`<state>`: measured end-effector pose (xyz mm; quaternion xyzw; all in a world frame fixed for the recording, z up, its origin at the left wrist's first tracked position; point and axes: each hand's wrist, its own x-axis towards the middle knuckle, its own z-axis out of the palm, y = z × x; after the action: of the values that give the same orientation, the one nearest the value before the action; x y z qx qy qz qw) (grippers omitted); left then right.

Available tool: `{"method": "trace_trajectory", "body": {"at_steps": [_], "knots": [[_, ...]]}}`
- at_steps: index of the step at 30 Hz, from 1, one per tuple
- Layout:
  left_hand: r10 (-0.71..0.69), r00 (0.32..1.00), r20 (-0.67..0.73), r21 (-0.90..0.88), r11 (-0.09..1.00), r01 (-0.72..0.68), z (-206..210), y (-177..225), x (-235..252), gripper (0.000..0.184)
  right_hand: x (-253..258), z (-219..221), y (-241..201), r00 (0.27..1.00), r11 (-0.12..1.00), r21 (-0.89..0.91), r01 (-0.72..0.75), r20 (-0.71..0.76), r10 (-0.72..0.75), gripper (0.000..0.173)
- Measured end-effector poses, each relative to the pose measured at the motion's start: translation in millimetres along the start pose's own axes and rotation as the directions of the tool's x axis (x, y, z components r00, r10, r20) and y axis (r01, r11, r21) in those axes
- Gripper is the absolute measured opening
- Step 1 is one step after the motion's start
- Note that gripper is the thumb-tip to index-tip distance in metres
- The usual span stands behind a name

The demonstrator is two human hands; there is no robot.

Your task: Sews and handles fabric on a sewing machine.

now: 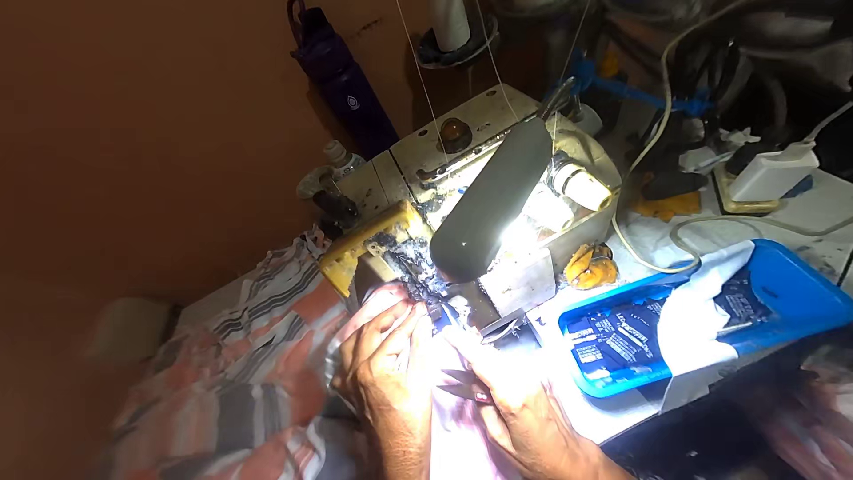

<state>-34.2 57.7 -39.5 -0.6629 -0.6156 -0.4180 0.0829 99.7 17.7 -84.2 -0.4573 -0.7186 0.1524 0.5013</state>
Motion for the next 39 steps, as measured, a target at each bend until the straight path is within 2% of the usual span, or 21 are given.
{"method": "trace_trajectory", "body": {"at_steps": [4,7,12,16,23,26,28,31,33,35,37,39], "knots": [[0.000,0.999,0.043,0.003,1.000,-0.001,2,-3,9,0.021,8,1,0,0.998,0.997,0.040,-0.059,0.015,0.058,0.050],[0.009,0.999,0.041,0.001,1.000,-0.009,3,-5,9,0.021,9,0,0,0.998,0.997,0.065,-0.052,0.029,0.050,0.051],[0.029,0.999,0.035,-0.011,1.000,-0.029,3,-10,10,0.022,-9,-3,-7,0.998,0.996,0.070,0.060,-0.007,-0.060,0.040],[0.005,0.998,0.070,-0.015,1.000,-0.004,0,-11,11,0.022,-19,-6,-9,0.998,0.989,0.141,0.041,-0.052,-0.034,0.034],[0.001,0.998,0.065,-0.063,0.998,0.003,1,-14,12,0.022,-19,-6,-9,0.999,0.979,0.202,0.029,-0.050,-0.020,0.029],[-0.090,0.982,0.165,-0.113,0.988,0.109,-1,-19,24,0.022,-3,0,-23,0.995,0.980,0.177,0.091,0.016,-0.096,0.028],[-0.167,0.956,0.240,-0.137,0.969,0.204,-2,-28,38,0.022,17,14,-37,0.985,0.982,0.096,0.160,0.042,-0.165,0.015],[-0.306,0.930,0.204,-0.176,0.923,0.343,-3,-41,47,0.026,45,21,-55,0.984,0.991,0.059,0.121,0.121,-0.127,0.010],[-0.354,0.927,0.122,-0.239,0.896,0.373,-18,-41,24,0.022,37,9,-56,0.981,0.990,0.090,0.111,0.152,-0.124,0.012],[-0.283,0.959,-0.006,-0.348,0.900,0.264,-36,-36,-28,0.025,6,-12,-50,0.975,0.981,0.141,0.130,0.161,-0.152,0.021],[-0.284,0.955,-0.087,-0.403,0.887,0.227,-50,-18,-83,0.027,-26,-37,-43,0.979,0.977,0.209,0.044,0.185,-0.084,0.032],[-0.329,0.937,-0.120,-0.471,0.849,0.239,-54,-6,-123,0.023,-43,-56,-33,0.988,0.983,0.178,-0.037,0.153,0.009,0.032]]}}
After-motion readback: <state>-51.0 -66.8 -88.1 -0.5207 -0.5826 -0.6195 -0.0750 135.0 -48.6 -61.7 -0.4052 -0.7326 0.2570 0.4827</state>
